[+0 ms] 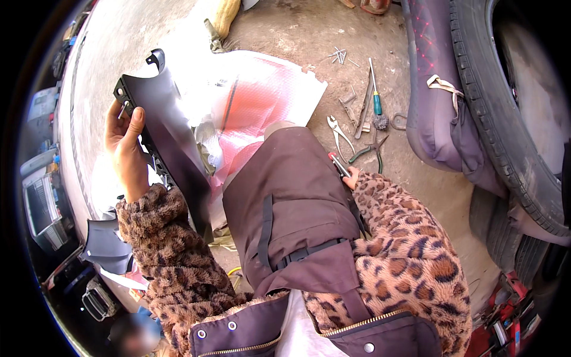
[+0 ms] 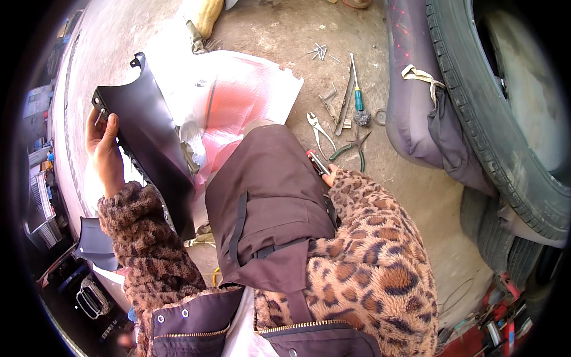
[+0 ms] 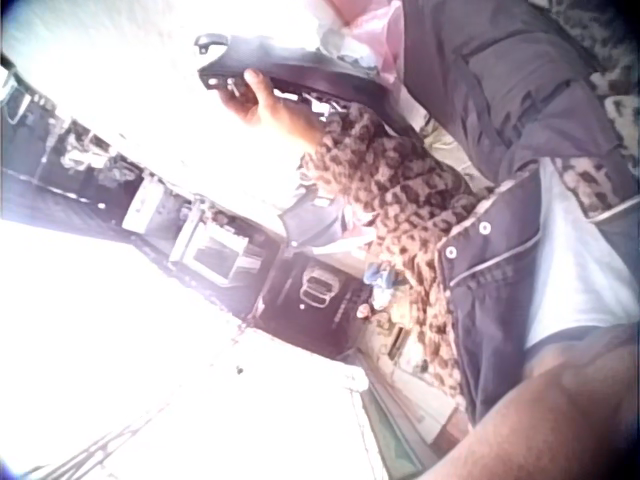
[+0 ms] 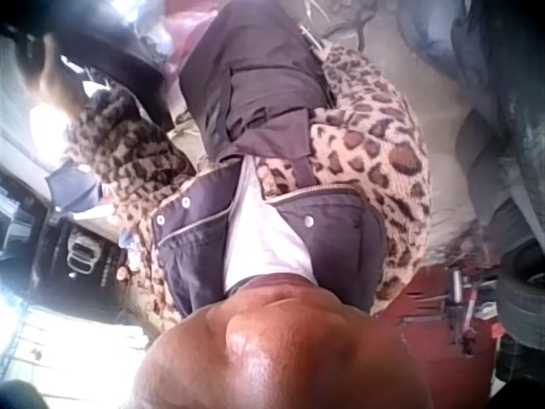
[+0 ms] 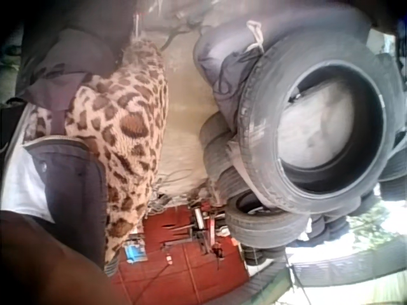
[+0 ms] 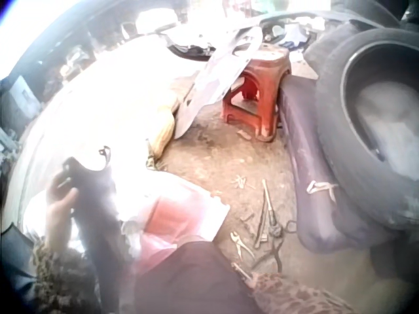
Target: The person is repairing a black car bumper by removing a metal bracket. They use pliers to pull out nails and a screwdriver to pry the bracket loose. The person then uses a red rivet gun to remove a fastener from the bumper.
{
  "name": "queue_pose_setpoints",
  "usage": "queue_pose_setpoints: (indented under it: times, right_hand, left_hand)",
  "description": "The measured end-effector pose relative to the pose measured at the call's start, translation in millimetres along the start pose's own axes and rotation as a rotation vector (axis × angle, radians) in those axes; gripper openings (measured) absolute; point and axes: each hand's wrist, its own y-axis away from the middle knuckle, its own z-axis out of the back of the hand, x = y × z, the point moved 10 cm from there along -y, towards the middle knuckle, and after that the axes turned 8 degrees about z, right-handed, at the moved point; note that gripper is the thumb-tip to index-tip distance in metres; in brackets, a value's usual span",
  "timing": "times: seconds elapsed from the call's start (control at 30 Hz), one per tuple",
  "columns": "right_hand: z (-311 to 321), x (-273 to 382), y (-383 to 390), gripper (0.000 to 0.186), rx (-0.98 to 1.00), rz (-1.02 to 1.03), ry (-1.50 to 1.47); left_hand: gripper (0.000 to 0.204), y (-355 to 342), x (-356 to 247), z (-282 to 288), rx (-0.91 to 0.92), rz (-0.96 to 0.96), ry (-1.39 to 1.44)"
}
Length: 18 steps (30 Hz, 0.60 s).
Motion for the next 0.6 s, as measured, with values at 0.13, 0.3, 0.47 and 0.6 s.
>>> queue_pose_setpoints:
  times: [0.13,0.3,0.47,0.6]
  right_hand:
    - [-32.3,-8.1,-12.7,0.036,-0.008,0.123,-0.069]
    - [41.2,2.4,17.5,0.024,-0.089,-0.08,-0.324]
    - [226.4,155.6,139.1,0.032,-0.078,0.08,-0.578]
    - [299.1,238.8,179.8,0.037,-0.247,0.296,-0.822]
  left_hand:
    - [0.048,-3.8,-0.7,-7.0,0.011,0.003,0.004]
    - [0.048,-5.0,-1.4,-12.7,0.036,0.002,0.005]
    - [0.045,3.9,-9.3,-15.6,0.02,-0.022,0.058]
    - [0.044,0.0,-2.7,-18.8,0.038,-0.03,0.142]
